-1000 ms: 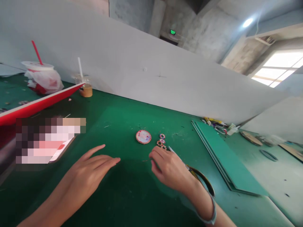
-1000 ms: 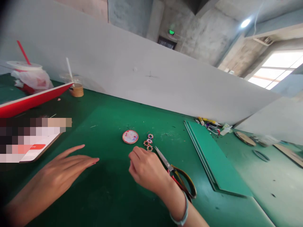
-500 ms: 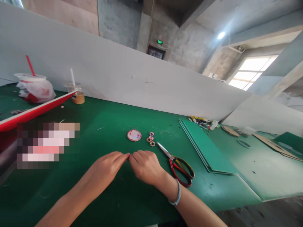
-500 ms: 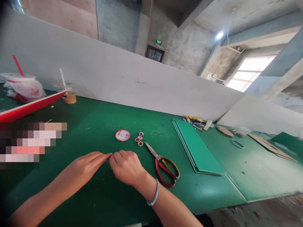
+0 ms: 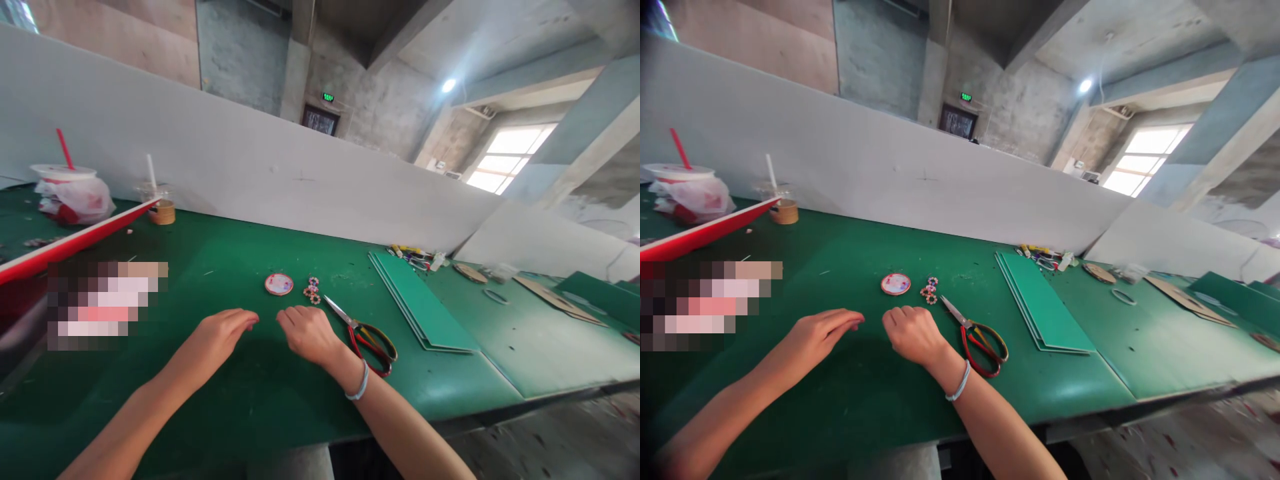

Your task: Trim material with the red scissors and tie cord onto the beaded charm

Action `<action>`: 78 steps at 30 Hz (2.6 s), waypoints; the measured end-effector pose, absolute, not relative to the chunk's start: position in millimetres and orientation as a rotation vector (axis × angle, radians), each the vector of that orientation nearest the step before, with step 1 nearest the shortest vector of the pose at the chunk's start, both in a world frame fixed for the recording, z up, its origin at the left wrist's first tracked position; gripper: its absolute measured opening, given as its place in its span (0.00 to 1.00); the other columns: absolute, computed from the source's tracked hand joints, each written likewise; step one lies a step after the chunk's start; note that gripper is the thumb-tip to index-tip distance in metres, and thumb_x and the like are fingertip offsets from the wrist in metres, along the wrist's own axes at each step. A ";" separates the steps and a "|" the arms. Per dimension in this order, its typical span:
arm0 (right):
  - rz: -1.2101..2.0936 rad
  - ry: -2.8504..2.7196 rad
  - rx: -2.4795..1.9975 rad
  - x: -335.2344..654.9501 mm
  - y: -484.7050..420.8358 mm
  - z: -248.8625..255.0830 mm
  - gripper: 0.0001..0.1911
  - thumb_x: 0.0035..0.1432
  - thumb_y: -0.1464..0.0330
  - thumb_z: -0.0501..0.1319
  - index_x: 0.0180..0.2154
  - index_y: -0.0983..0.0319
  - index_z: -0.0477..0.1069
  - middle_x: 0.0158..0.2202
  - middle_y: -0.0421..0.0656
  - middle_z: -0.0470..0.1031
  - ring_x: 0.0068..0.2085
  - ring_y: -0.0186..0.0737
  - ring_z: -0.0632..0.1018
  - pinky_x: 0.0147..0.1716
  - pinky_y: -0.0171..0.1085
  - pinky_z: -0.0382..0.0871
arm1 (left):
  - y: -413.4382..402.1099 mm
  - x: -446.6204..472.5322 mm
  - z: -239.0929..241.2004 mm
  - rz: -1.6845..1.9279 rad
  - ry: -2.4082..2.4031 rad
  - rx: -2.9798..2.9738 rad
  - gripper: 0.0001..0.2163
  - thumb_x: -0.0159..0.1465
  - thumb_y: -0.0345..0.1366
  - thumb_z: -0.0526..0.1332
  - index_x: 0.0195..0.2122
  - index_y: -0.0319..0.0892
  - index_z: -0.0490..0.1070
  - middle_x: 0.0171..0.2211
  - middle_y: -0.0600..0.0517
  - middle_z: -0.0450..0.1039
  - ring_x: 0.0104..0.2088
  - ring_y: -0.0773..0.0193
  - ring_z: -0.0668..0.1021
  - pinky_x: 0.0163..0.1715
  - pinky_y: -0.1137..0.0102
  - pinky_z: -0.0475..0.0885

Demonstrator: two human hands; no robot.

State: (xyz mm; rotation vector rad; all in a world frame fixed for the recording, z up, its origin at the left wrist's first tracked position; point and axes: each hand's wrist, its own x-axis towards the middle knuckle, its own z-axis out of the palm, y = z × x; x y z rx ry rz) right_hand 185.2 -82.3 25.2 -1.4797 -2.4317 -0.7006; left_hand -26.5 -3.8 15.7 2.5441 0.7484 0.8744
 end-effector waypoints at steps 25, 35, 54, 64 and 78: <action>-0.533 -2.464 -1.587 245.4 -84.5 25.3 0.13 0.67 0.73 0.51 0.41 0.63 0.74 0.29 0.43 0.77 0.28 0.33 0.73 0.25 0.35 0.52 | 6.1 -37.8 17.4 0.881 0.799 2.523 0.13 0.68 0.39 0.51 0.38 0.44 0.75 0.32 0.52 0.79 0.32 0.65 0.79 0.35 0.72 0.73; -0.491 -2.405 -1.625 254.1 -85.2 26.8 0.13 0.68 0.72 0.51 0.43 0.63 0.75 0.32 0.44 0.80 0.31 0.34 0.77 0.27 0.33 0.57 | 4.7 -39.7 21.3 0.932 0.907 2.512 0.13 0.67 0.39 0.52 0.37 0.45 0.75 0.31 0.52 0.79 0.31 0.63 0.80 0.35 0.70 0.74; 0.876 -1.641 -1.508 231.7 -80.0 42.2 0.20 0.65 0.57 0.52 0.35 0.65 0.74 0.20 0.37 0.66 0.23 0.30 0.67 0.24 0.31 0.59 | -26.0 -18.4 29.4 1.106 0.865 2.397 0.14 0.69 0.42 0.51 0.40 0.43 0.74 0.26 0.54 0.77 0.24 0.68 0.77 0.29 0.73 0.72; 1.298 -1.382 -1.230 184.7 -79.7 34.5 0.25 0.65 0.59 0.48 0.20 0.64 0.64 0.15 0.36 0.60 0.18 0.28 0.59 0.20 0.32 0.51 | -41.4 -10.8 29.8 0.819 0.643 2.486 0.13 0.69 0.34 0.48 0.38 0.44 0.73 0.29 0.55 0.75 0.24 0.69 0.76 0.28 0.73 0.69; 1.084 -1.180 -1.220 225.7 -72.2 39.4 0.26 0.59 0.54 0.55 0.16 0.61 0.59 0.12 0.33 0.51 0.16 0.26 0.52 0.17 0.32 0.42 | -40.2 -17.2 26.7 0.641 0.743 2.388 0.14 0.67 0.36 0.47 0.36 0.43 0.72 0.28 0.54 0.73 0.24 0.69 0.75 0.26 0.74 0.68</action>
